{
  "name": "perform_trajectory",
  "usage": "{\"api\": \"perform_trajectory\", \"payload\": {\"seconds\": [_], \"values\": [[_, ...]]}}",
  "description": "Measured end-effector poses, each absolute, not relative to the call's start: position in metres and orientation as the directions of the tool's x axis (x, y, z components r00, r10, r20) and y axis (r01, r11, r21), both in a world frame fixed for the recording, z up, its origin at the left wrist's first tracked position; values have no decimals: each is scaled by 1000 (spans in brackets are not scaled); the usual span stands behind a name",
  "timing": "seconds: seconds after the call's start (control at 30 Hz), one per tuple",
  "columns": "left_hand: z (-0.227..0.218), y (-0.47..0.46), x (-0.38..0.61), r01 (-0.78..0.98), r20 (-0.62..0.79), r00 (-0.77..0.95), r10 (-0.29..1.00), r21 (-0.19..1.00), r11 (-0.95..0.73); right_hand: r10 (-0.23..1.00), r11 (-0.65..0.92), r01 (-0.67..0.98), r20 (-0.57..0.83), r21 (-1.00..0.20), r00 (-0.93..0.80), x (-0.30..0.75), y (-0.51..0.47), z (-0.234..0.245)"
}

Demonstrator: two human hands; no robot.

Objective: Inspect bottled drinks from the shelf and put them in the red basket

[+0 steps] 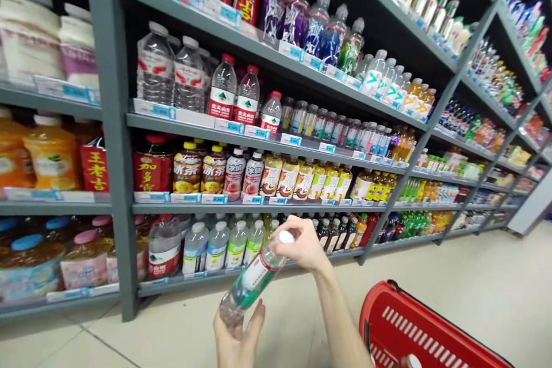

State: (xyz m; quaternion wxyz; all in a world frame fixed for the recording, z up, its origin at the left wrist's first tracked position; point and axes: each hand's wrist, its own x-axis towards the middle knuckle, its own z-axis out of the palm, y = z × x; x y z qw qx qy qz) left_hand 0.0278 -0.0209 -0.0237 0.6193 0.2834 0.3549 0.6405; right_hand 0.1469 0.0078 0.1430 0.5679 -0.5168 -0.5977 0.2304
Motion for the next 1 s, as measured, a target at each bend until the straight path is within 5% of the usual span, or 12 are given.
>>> {"api": "perform_trajectory", "payload": {"seconds": [0.17, 0.27, 0.37, 0.7, 1.0], "values": [[-10, -16, 8, -659, -159, -26, 987, 745, 103, 801, 439, -35, 374, -898, 467, 133, 26, 105], [-5, -24, 4, -622, -157, 98, 983, 762, 184, 807, 508, -415, 248, -755, 536, 133, 23, 82], [1, -31, 2, -544, -112, 223, 968, 810, 219, 874, 455, -615, 189, -644, 448, 133, 19, 72], [-4, -72, 20, -498, 12, 474, 880, 828, 257, 950, 313, -675, 218, -668, 225, 135, -14, 60], [-24, -78, 33, -615, -371, 304, 877, 627, 478, 996, 84, -644, 50, -760, 71, 127, 0, 35]]}}
